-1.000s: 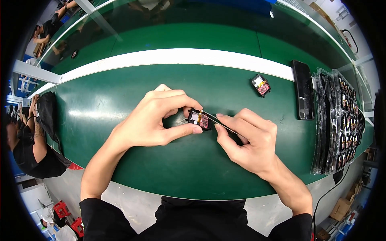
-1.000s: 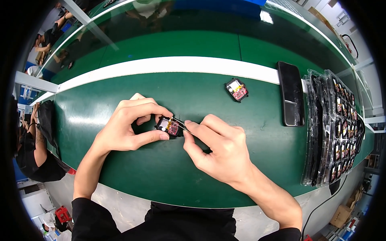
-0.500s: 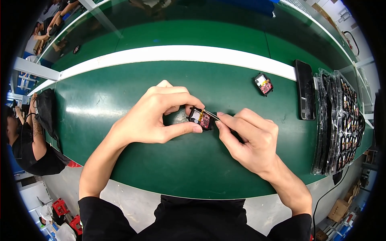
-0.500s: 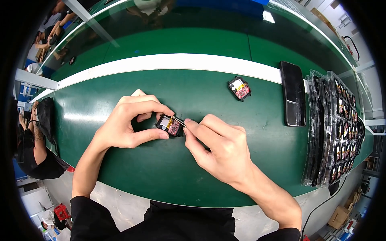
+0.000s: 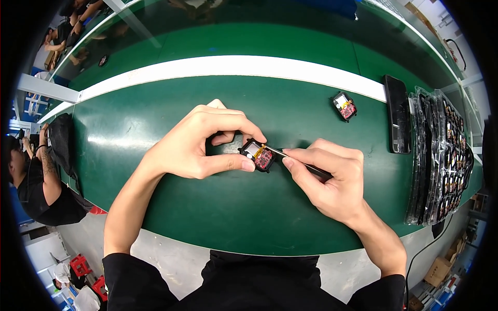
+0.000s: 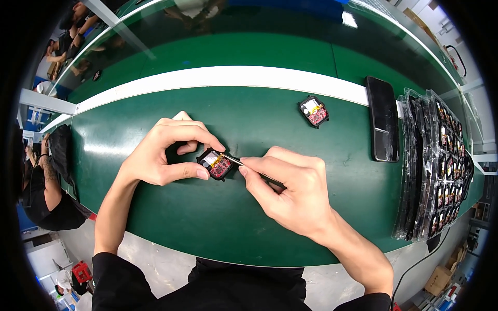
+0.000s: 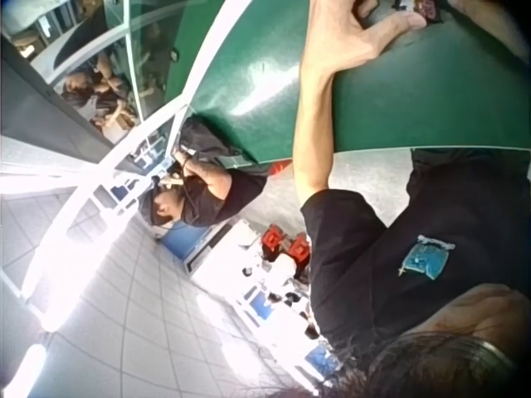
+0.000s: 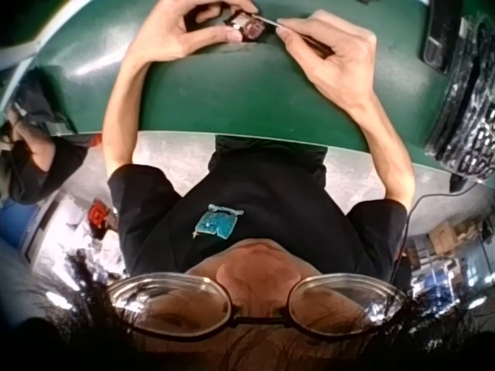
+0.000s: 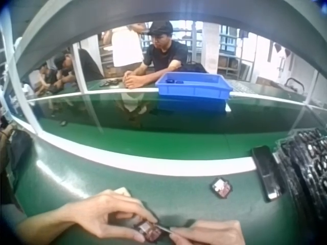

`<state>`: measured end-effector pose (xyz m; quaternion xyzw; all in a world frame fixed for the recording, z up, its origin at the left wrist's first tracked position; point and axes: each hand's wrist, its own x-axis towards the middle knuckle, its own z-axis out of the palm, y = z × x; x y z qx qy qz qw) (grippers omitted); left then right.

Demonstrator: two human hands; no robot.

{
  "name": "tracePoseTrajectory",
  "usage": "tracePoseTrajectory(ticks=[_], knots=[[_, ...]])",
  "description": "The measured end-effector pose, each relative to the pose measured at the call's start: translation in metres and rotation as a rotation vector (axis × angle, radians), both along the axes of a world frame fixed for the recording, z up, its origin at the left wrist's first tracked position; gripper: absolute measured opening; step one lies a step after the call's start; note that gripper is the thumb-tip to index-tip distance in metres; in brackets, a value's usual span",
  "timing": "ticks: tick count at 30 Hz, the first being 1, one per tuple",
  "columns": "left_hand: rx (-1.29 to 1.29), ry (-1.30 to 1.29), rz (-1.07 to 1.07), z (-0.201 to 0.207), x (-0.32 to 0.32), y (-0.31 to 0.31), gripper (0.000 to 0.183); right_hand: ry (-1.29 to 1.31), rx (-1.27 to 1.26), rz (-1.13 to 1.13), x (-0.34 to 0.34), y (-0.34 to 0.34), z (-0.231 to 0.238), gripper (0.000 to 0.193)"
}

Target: Assembling small electronic components (smartwatches) using tweezers at a workbench.

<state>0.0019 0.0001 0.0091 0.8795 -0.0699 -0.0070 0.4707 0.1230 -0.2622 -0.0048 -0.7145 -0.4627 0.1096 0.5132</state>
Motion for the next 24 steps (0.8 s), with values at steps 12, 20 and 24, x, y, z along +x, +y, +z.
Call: tracePoseTrajectory(ticks=[12,20,24], knots=[[0.034,-0.083,-0.017,-0.0022,0.0002,-0.0002,0.035,0.0,-0.049,0.028,0.0016,-0.0001,0.001,0.015],[0.101,-0.053,-0.023,0.002,0.0002,-0.0039,0.043,-0.011,-0.043,0.047,0.0016,0.0007,0.0014,0.011],[0.11,-0.147,-0.052,-0.0037,-0.0002,-0.0039,0.039,-0.017,-0.03,0.06,0.0008,0.0009,-0.0004,0.011]])
